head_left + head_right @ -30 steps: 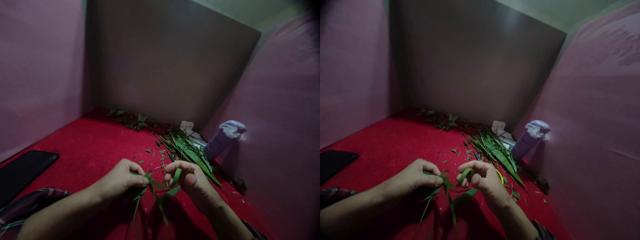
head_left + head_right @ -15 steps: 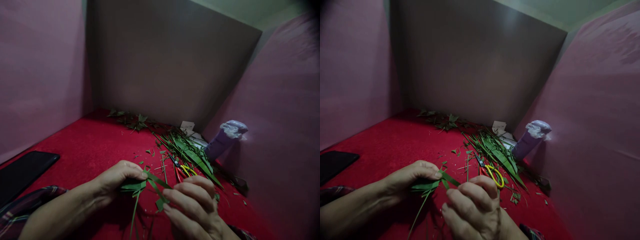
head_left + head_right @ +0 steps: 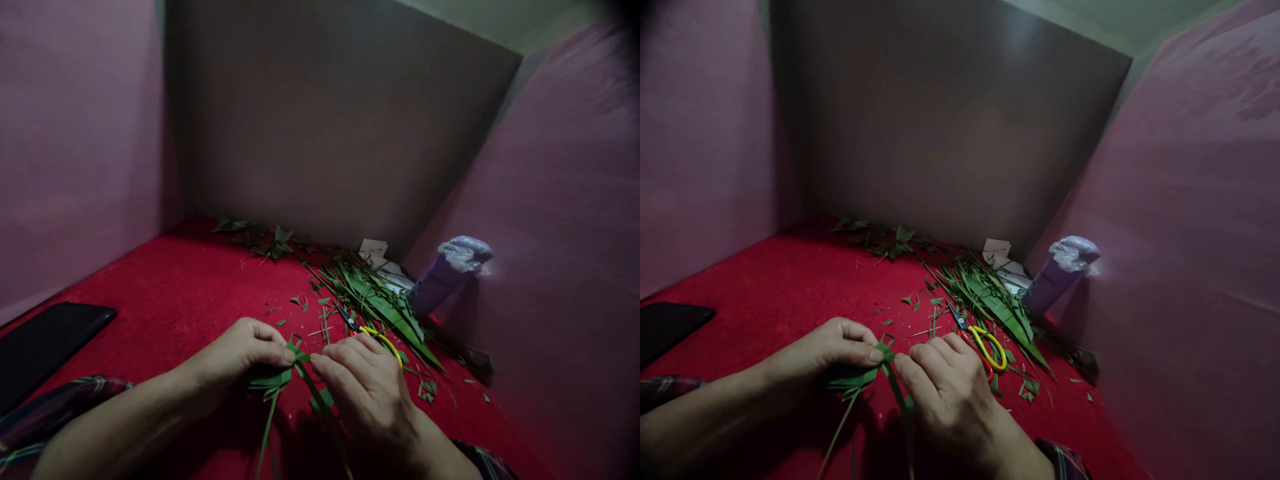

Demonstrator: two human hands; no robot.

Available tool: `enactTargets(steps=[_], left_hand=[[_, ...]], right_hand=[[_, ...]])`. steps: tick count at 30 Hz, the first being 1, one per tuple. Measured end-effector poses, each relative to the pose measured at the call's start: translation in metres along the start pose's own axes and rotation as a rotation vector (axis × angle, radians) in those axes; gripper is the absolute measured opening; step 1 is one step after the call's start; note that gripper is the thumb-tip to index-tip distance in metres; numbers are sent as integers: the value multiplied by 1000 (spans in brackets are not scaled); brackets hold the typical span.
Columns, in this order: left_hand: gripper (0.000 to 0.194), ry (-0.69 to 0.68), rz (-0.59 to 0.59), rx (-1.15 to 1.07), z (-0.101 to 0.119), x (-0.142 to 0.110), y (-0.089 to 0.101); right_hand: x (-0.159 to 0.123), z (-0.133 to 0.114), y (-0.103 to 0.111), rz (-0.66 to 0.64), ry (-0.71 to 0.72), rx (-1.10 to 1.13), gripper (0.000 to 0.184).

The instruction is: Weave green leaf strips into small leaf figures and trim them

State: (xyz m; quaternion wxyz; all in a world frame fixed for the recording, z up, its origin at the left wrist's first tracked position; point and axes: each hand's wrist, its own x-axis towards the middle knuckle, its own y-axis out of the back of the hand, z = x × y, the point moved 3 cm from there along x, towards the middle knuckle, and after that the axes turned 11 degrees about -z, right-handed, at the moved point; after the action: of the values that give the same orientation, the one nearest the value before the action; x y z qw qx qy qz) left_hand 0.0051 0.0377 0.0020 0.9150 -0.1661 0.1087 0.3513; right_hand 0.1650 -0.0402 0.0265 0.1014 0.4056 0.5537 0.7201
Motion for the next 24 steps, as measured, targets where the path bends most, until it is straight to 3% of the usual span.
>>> enactTargets(steps=[12, 17, 20, 24], left_hand=[[20, 118, -78, 125, -7, -5, -12], [16, 115, -96, 102, -5, -3, -9], [16, 121, -80, 83, -5, -2, -8], [16, 108, -76, 75, -5, -4, -9]], right_hand=[[5, 3, -14, 9, -180, 60, 15], [5, 3, -10, -2, -213, 362, 11], [5, 3, -7, -51, -222, 546, 18], [5, 3, -7, -73, -232, 612, 23]])
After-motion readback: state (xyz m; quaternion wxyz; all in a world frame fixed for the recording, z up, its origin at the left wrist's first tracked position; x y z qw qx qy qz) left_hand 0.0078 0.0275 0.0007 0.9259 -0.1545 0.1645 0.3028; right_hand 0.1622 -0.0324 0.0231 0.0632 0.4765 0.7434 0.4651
